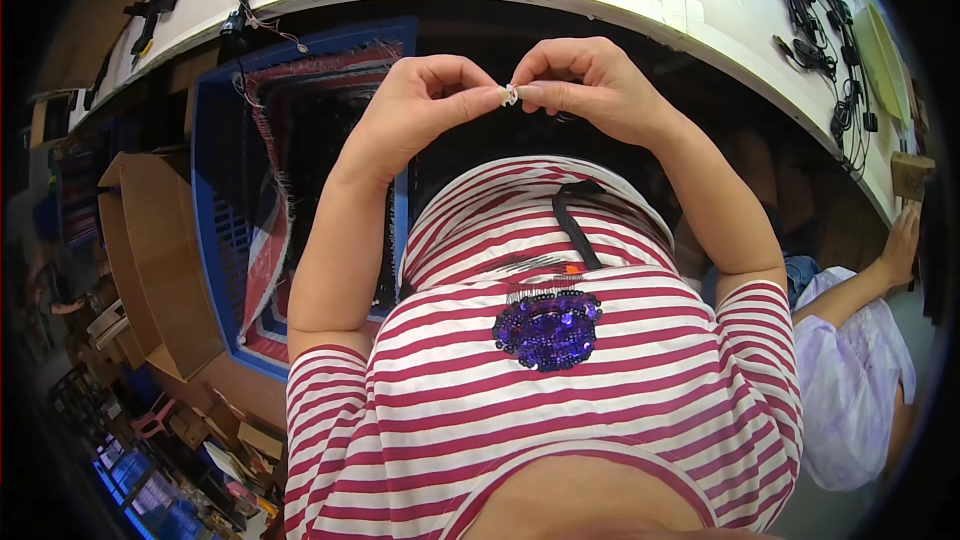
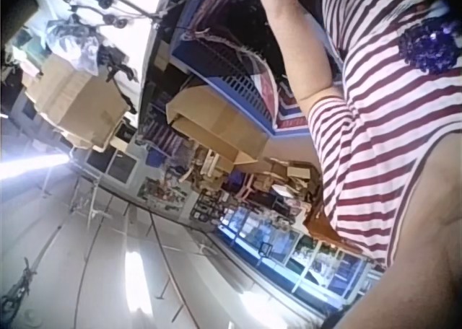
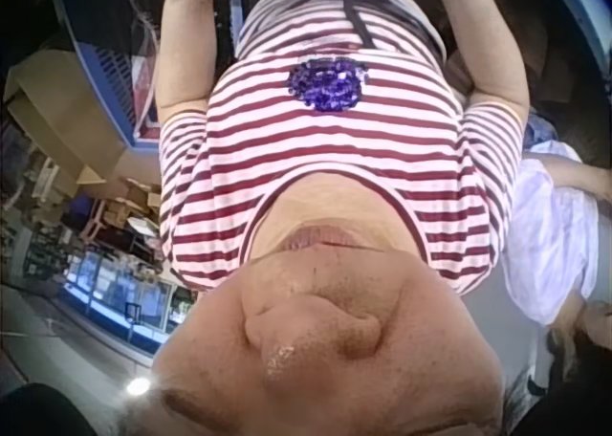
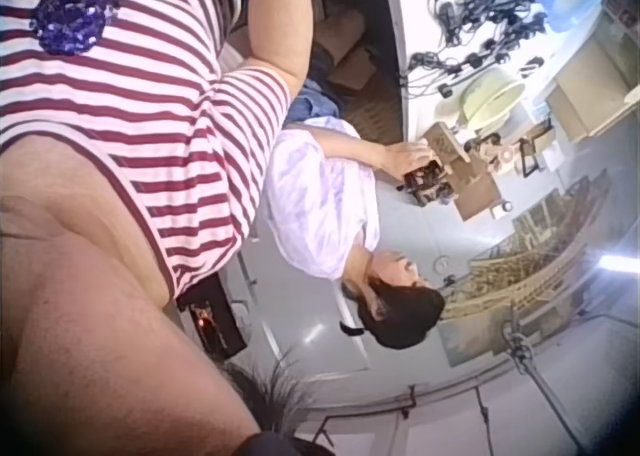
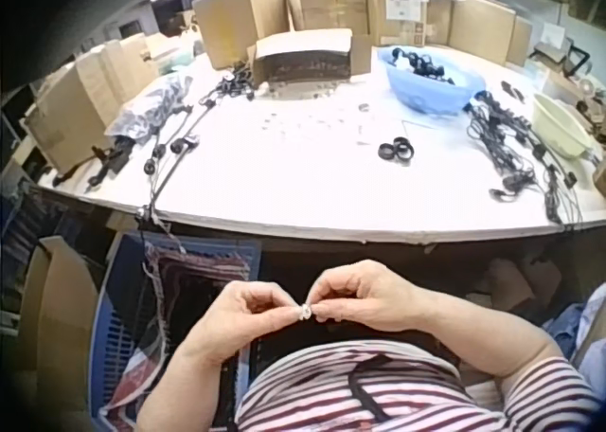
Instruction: The person assembles small electronic components by applying glue from a tube into a black cylindrical housing, inserting a small LED, and securing a black cap. The person repeats this process for multiple units at a workbench.
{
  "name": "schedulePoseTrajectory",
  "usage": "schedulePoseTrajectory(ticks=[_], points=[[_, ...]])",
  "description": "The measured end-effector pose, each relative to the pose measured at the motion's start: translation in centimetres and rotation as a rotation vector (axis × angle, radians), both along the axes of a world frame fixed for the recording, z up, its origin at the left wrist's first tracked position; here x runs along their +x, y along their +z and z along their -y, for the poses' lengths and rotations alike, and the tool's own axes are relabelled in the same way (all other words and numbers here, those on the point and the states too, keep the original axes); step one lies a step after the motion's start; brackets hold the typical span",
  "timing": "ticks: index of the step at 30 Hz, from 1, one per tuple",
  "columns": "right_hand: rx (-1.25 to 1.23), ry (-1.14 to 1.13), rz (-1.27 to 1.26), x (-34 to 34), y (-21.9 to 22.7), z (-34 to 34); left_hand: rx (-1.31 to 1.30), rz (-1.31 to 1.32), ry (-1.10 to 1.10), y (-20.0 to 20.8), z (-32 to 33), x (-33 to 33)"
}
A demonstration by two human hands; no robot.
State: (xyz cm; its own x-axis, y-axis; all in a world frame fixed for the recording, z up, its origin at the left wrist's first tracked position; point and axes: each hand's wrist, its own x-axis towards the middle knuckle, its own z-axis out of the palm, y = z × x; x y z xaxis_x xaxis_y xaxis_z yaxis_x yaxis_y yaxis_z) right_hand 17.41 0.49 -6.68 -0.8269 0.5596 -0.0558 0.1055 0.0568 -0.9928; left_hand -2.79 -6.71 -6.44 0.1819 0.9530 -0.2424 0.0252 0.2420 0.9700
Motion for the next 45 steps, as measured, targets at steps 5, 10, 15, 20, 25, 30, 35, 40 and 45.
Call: schedulePoseTrajectory(ticks=[5, 10, 15, 20, 25, 30, 35, 40, 45], points=[[0.034, -0.128, 0.001, -0.1, -0.2, 0.3, -0.002, 0.074, 0.058, -0.4, 0.1, 0.4], [0.504, -0.281, -0.099, -0.2, -1.1, 1.7, 0.04, 0.199, 0.194, -2.1, 0.4, 1.3], [0.931, -0.385, -0.133, -0.8, -1.8, 1.9, -0.006, 0.343, 0.247, -2.0, 0.1, 1.6], [0.815, -0.376, -0.126, -1.0, -1.9, 1.9, -0.005, 0.353, 0.208, -1.9, 0.2, 1.2], [0.511, -0.371, -0.086, -1.6, -1.6, 2.1, 0.044, 0.246, 0.164, -1.2, 0.4, 1.1], [-0.076, -0.318, -0.186, -1.6, -1.5, 1.0, 0.078, 0.298, 0.225, -2.7, 0.3, 1.4], [-0.408, -0.44, -0.347, -1.6, -0.8, 0.7, 0.183, 0.41, 0.161, -4.1, 1.1, 4.8], [0.876, -0.366, -0.392, -0.5, 1.7, -0.1, 0.213, 0.721, 0.274, -2.1, -0.3, 4.8], [1.194, -0.094, -0.194, 0.6, 2.8, -0.9, 0.25, 0.54, 0.261, -0.4, -1.8, 4.6]])
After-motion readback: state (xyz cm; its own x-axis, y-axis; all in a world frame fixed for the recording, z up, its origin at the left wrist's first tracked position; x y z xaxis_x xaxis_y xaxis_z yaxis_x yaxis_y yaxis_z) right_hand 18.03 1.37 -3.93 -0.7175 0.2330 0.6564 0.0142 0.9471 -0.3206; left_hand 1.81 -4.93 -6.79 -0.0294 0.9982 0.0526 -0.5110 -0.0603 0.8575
